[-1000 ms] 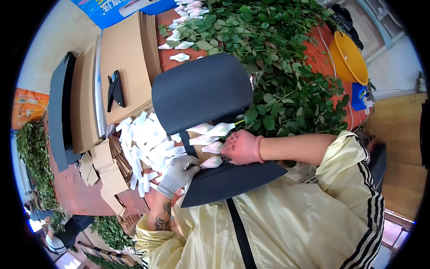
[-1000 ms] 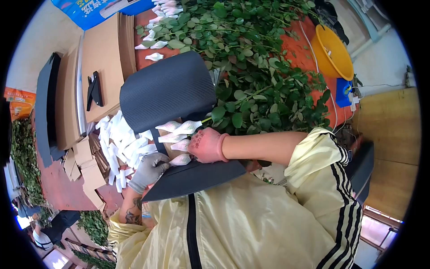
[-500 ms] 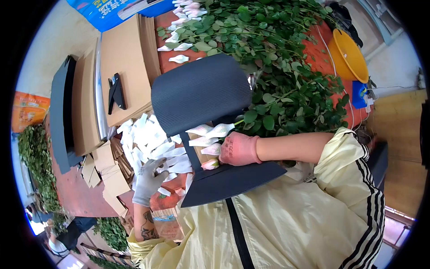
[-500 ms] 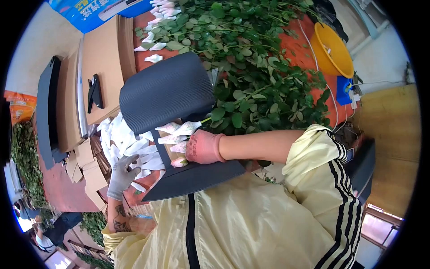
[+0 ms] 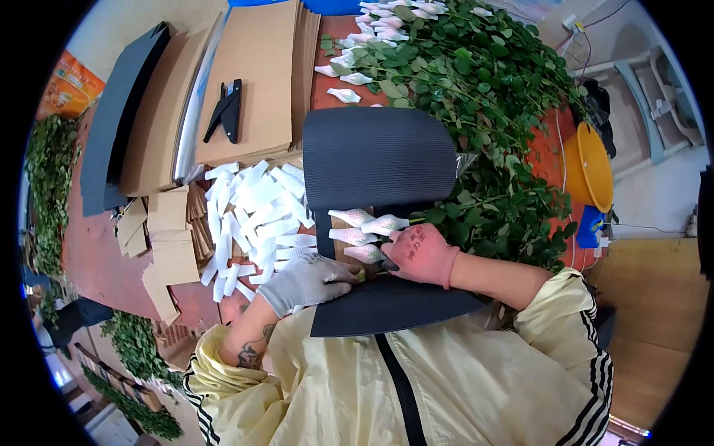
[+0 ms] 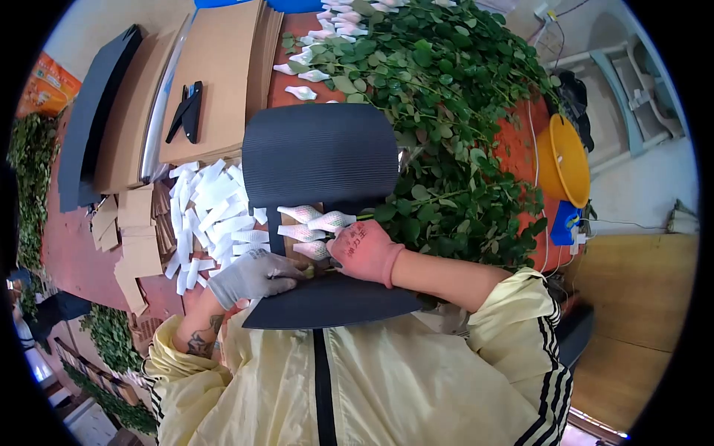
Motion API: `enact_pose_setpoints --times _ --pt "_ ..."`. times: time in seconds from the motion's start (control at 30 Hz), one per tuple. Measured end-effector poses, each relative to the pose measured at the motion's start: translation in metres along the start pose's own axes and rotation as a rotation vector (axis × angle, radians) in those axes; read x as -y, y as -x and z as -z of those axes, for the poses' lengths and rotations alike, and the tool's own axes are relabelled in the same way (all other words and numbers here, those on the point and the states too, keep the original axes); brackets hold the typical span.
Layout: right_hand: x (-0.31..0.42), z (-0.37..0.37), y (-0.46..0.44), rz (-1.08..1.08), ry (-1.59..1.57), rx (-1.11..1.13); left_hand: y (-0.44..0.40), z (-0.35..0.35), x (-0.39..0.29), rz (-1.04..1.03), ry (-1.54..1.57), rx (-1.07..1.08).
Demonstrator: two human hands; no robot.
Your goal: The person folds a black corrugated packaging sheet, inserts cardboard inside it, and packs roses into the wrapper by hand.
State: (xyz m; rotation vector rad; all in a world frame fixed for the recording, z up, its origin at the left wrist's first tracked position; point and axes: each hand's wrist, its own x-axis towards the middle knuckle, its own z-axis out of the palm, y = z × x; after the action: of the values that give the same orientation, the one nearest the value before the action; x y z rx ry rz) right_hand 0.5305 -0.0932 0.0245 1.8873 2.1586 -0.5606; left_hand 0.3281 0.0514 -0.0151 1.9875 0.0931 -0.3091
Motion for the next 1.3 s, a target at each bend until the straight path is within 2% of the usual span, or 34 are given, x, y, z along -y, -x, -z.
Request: enact_pose_setpoints --times 0.33,0.43,0.47,0.53,0.6,0.63,0.7,0.73,0.8,0.9,0.93,1.0,1.23,1.3 --pt "0.008 -0.005 -0.021 0.074 0.048 -0.087 0.001 0.001 -0.005 -0.064 -0.053 -0.026" --pt "0.008 -0.018 -0.024 0.194 0.083 -0.257 0.001 0.001 -0.007 0.022 -0.007 0.054" --pt "0.007 -0.019 -0.025 0.193 0.081 -0.255 0.002 -0.002 -0.002 -0.008 -0.013 0.025" --pt "0.007 -0.018 -0.026 0.126 0.027 -0.096 0.004 -0.001 -0.002 -0.037 -0.024 0.003" --pt "0.007 -0.022 -0.027 0.135 0.026 -0.108 0.005 0.006 -0.011 -0.007 -0.149 -0.268" --pt "0.008 -0.024 -0.026 0.141 0.021 -0.116 0.004 0.003 -0.007 -0.008 -0.151 -0.256" --pt "0.01 -0.025 -0.027 0.116 0.024 -0.101 0.002 -0.007 0.005 0.016 -0.33 -0.487" --pt "0.01 -0.024 -0.028 0.1 0.035 -0.085 0.001 -0.008 0.004 0.015 -0.331 -0.489" --pt "0.007 -0.022 -0.027 0.109 0.024 -0.085 -0.001 -0.011 0.003 0.128 -0.557 -0.403" --pt "0.002 -0.02 -0.02 0.127 -0.006 -0.109 -0.001 -0.013 0.007 0.095 -0.624 -0.422" --pt "0.001 -0.02 -0.019 0.138 -0.018 -0.135 -0.001 -0.012 0.008 0.095 -0.625 -0.424" --pt "-0.003 -0.023 -0.02 0.134 -0.002 -0.121 0.0 -0.01 0.011 -0.031 -0.603 -0.451" --pt "0.0 -0.031 -0.021 0.088 0.008 -0.088 0.0 -0.007 0.024 -0.114 -0.473 -0.53" --pt "0.001 -0.032 -0.021 0.086 0.011 -0.09 0.006 -0.003 0.02 -0.093 -0.399 -0.613"
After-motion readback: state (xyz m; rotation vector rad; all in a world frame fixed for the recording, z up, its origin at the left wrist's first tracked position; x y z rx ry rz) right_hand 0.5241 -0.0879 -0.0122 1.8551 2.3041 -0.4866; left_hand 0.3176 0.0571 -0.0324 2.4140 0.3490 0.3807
